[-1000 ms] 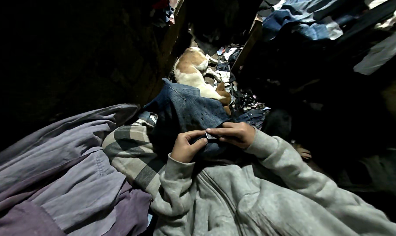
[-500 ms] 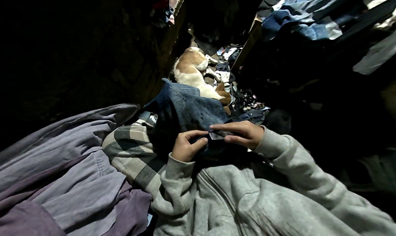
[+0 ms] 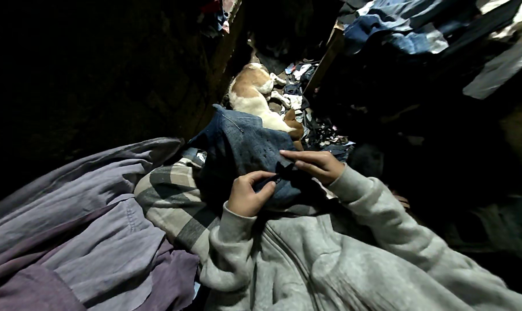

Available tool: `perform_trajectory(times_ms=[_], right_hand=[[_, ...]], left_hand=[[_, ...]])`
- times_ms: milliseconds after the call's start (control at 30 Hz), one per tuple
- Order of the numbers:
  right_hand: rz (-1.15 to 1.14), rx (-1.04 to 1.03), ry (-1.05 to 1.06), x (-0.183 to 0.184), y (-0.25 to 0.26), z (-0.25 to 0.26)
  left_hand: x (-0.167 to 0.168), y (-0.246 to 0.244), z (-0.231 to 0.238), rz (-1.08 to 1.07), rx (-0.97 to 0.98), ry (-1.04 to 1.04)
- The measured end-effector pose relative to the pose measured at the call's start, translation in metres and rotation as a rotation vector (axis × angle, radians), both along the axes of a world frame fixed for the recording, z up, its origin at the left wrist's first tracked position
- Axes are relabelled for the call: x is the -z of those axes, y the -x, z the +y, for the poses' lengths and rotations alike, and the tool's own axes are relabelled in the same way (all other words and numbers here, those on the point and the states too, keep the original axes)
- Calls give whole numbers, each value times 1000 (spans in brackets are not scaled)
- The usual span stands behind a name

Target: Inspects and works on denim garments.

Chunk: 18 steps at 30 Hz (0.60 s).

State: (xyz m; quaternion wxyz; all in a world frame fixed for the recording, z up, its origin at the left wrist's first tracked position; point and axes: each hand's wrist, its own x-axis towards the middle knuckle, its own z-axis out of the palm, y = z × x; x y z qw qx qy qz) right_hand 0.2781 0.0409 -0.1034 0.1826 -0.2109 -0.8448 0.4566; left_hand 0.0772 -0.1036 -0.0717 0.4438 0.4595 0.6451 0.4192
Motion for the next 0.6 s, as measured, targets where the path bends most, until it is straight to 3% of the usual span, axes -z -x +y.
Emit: perform_trajectory(times_ms=[100,200,400,600], right_hand=[[28,4,71,1,-2,0],[39,8,98,1,-1,-4],[-110,248,48,-3,-10,5],[-39,-140,35,-19,-17,1]], left_hand=[[-15,-11,6,376,41,53],[-25,-20,16,484,75,109],[-13,-17,17,292,-7,56],[-4,-14,17,105,-59,-8]])
